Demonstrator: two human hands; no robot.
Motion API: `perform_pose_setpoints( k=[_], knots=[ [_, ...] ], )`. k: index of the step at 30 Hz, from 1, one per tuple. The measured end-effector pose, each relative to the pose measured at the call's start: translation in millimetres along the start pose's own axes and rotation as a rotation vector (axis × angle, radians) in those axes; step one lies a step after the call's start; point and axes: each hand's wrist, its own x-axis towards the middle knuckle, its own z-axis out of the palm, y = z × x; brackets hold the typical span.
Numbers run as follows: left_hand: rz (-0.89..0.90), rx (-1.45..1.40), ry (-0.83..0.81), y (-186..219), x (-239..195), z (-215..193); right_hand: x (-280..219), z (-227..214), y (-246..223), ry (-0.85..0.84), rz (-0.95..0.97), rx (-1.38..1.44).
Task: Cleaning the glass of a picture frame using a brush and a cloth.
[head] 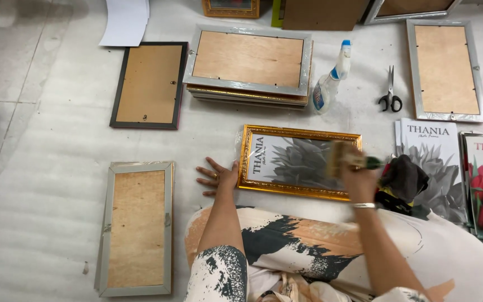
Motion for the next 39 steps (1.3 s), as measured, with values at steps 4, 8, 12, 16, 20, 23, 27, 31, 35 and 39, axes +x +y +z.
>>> perform_pose_setpoints(
  k=[4, 8, 12, 16, 20, 23, 27, 31, 35, 39],
  knots=[
    [0.009, -0.019, -0.011, -3.6, 1.8, 1.4, -64.4, 14.0, -201.9, -0.477, 0.305, 0.381],
    [0.016, -0.037, -0.013, -2.1, 7.5, 0.8, -95.4, 56.0, -206.1, -0.716, 0.362, 0.323],
    [0.008, -0.015, -0.010, -4.9, 11.6, 4.8, -76.2, -15.0, -217.1, -0.778, 0.345, 0.192],
    [0.007, 0.013, 0.005, -1.2, 5.0, 3.1, -35.7, -45.2, -47.4, -0.611, 0.243, 0.274],
    [-0.005, 0.025, 0.028, -0.7, 9.3, 5.1, 10.8, -113.4, 5.2, -0.440, 0.330, -0.155],
    [0.006, 0.020, 0.028, -3.8, 12.2, 7.4, 5.5, -123.2, -1.6, -0.530, 0.334, -0.173],
    [0.007, 0.027, 0.037, -3.5, 14.4, 8.2, 12.3, -120.8, -62.6, -0.800, 0.313, -0.098],
    [-0.009, 0.023, 0.031, 0.1, 6.0, 2.0, 80.3, -87.0, 71.0, -0.588, 0.195, -0.130],
    [-0.033, 0.056, 0.012, -0.5, 4.1, 1.3, 73.9, -145.2, -89.7, -0.808, 0.245, 0.004],
    [-0.014, 0.021, 0.039, -4.2, 20.0, 11.4, 102.3, -117.3, -45.9, -1.180, 0.198, -0.039]
  ],
)
